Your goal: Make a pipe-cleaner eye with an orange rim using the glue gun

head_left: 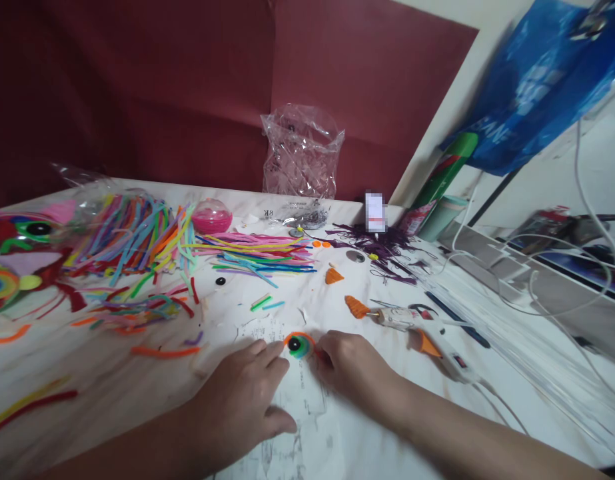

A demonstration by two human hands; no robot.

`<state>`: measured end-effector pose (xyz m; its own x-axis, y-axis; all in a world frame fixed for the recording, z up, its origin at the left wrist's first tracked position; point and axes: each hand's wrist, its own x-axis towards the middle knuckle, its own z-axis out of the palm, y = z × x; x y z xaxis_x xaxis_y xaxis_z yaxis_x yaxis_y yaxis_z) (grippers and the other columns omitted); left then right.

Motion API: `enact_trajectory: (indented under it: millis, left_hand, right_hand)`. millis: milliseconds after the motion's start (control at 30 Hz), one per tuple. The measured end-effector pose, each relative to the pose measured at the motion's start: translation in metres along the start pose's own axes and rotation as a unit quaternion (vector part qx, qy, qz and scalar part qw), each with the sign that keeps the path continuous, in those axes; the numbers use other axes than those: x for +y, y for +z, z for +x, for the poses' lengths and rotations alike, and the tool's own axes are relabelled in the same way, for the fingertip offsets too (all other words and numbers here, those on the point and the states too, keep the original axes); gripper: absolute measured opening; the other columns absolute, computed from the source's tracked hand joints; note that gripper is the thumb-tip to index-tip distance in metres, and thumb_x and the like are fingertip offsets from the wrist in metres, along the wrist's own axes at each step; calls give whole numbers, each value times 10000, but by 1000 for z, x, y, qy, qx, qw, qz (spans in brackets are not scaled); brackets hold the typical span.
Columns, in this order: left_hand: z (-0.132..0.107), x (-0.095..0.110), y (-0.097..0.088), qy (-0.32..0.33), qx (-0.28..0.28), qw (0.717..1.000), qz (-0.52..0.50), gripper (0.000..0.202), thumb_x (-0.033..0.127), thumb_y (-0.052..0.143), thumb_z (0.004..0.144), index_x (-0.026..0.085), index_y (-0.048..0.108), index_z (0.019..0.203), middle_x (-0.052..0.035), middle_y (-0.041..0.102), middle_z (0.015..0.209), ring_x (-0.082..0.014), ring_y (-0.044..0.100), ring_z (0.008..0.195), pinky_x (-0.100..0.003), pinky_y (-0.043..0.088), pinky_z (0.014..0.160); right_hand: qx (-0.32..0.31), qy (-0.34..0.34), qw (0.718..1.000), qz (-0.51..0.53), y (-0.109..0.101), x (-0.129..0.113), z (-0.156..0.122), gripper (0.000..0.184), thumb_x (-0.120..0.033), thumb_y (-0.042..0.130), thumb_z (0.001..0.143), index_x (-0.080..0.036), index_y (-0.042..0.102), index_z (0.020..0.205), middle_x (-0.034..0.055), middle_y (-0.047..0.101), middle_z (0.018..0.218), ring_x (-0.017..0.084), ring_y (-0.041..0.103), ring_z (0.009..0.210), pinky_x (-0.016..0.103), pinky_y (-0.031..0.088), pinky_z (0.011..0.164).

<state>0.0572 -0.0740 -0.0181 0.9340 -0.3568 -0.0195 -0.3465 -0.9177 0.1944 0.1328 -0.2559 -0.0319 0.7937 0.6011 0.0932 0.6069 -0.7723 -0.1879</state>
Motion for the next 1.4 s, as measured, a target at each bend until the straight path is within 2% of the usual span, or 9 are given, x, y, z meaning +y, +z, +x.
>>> enact_trajectory:
  millis: [233,367,533,667,767,867,967,1100,1400]
  left_hand:
    - [-3,-6,7,19,59,998,-7,248,286,775,671,161,654,848,-89,682,1031,-273,626,927,-386,528,811]
    - [-1,-9,10,-7,107,994,-17,236,200,714,644,159,634,863,-118,636,1153,-286,609,1007,-379,518,852]
    - [3,-11,8,-5,67,996,-61,172,169,667,669,181,631,837,-63,677,1079,-265,610,961,-386,512,834]
    - [1,-10,4,6,46,996,-73,157,168,671,689,170,650,844,-77,663,1121,-285,593,998,-418,496,873]
    - [2,-8,3,16,92,994,-56,205,155,659,678,170,642,881,-95,642,1148,-298,571,1043,-437,490,892]
    - [7,-6,4,88,137,985,-58,285,187,673,706,167,622,986,-115,562,1285,-298,490,1188,-447,430,991]
    - [13,-5,6,130,102,984,-71,457,310,732,712,136,587,1108,-157,475,1375,-320,377,1304,-483,346,1068]
    - [15,-5,9,120,28,990,-75,575,433,727,723,101,565,1163,-189,468,1373,-316,366,1316,-492,296,1094]
    - [16,-5,9,139,39,987,-71,538,452,680,756,156,548,1186,-134,484,1369,-299,366,1305,-472,292,1074]
  right_hand:
    - [10,-9,1000,7,-2,-1,0,191,-142,496,792,-164,621,650,35,663,595,120,562,500,226,280,486]
    - [0,-7,1000,5,-2,-1,0,204,-145,496,790,-165,612,623,37,661,595,121,554,501,233,277,491]
    - [-3,-8,1000,8,-1,0,1,193,-140,502,783,-163,619,632,38,663,603,118,540,499,234,272,489]
    - [-4,-2,1000,15,-3,-1,1,197,-144,511,779,-166,614,613,25,642,576,106,505,481,234,260,482]
    - [-11,-4,1000,22,-5,-2,2,187,-130,514,768,-165,621,619,22,638,578,103,497,485,233,266,492]
    - [-19,-2,1000,21,-5,-2,2,180,-110,513,757,-160,635,635,30,648,596,109,505,501,235,270,498]
    - [-28,-3,999,21,-6,-1,2,195,-104,507,763,-157,644,635,34,649,599,110,502,500,239,265,498]
    - [-38,14,998,37,-5,0,1,183,-98,507,747,-156,642,637,41,652,613,115,503,514,230,279,503]
    - [-20,18,988,151,-3,8,-3,133,-60,510,672,-167,582,636,-33,549,570,87,423,513,192,302,507]
